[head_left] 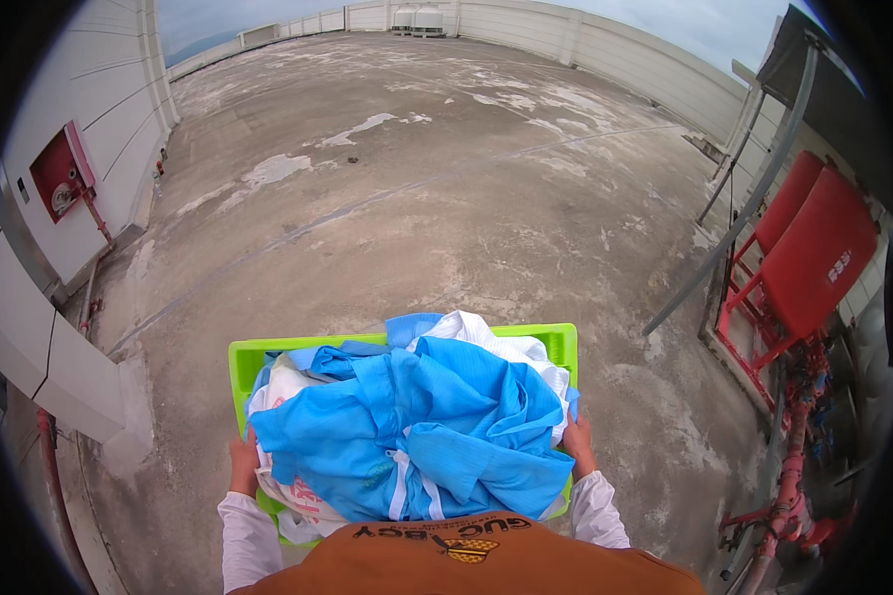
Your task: The person puts on purple rubber boots and moves two red buckets containing white powder to a white sheet on the floor. They then carry a green laundry basket filled with blue and white clothes to the same area. Finally, they connect a yellow hose to a red valve and place the hose end into one of the buckets.
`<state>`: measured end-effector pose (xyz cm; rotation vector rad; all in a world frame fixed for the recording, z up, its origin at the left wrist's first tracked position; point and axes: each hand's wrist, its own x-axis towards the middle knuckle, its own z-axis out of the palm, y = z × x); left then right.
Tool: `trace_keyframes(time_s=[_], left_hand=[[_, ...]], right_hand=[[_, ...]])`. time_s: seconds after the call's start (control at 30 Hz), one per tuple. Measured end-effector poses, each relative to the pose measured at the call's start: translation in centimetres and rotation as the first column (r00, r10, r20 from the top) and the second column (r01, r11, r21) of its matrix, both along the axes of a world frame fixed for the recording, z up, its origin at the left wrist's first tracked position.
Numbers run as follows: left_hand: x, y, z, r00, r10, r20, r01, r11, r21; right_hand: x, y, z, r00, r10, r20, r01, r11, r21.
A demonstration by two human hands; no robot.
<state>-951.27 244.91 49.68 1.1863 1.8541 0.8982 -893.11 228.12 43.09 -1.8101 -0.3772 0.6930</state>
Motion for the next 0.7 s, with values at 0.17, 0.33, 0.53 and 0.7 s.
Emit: trace_keyframes(time_s=[0.17, 0.33, 0.53, 0.7], left_hand=[[6.5, 12.9, -2.1, 0.974, -0.215, -0.066, 0.218, 0.975, 0.043], [19.1, 23.9, -3.3, 0.906, -0.393, 0.157, 0.399, 0.917, -0.008], [31.7, 33.9, -5.6, 0.893, -0.429, 0.132, 0.406, 0.898, 0.171], [40.4, 40.8, -6.2, 0.817, -0.537, 0.21, 0.526, 0.843, 0.11]], right_hand=[[1.9, 0.9, 0.6, 0.971, -0.221, -0.089, 0.223, 0.975, 0.011], [9.1, 3.8, -1.2, 0.934, -0.343, 0.101, 0.353, 0.929, -0.108], [21.8, 10.7, -2.7, 0.898, -0.379, 0.224, 0.404, 0.912, -0.077], [27.8, 15.6, -0.2, 0.887, -0.361, 0.288, 0.425, 0.881, -0.206]])
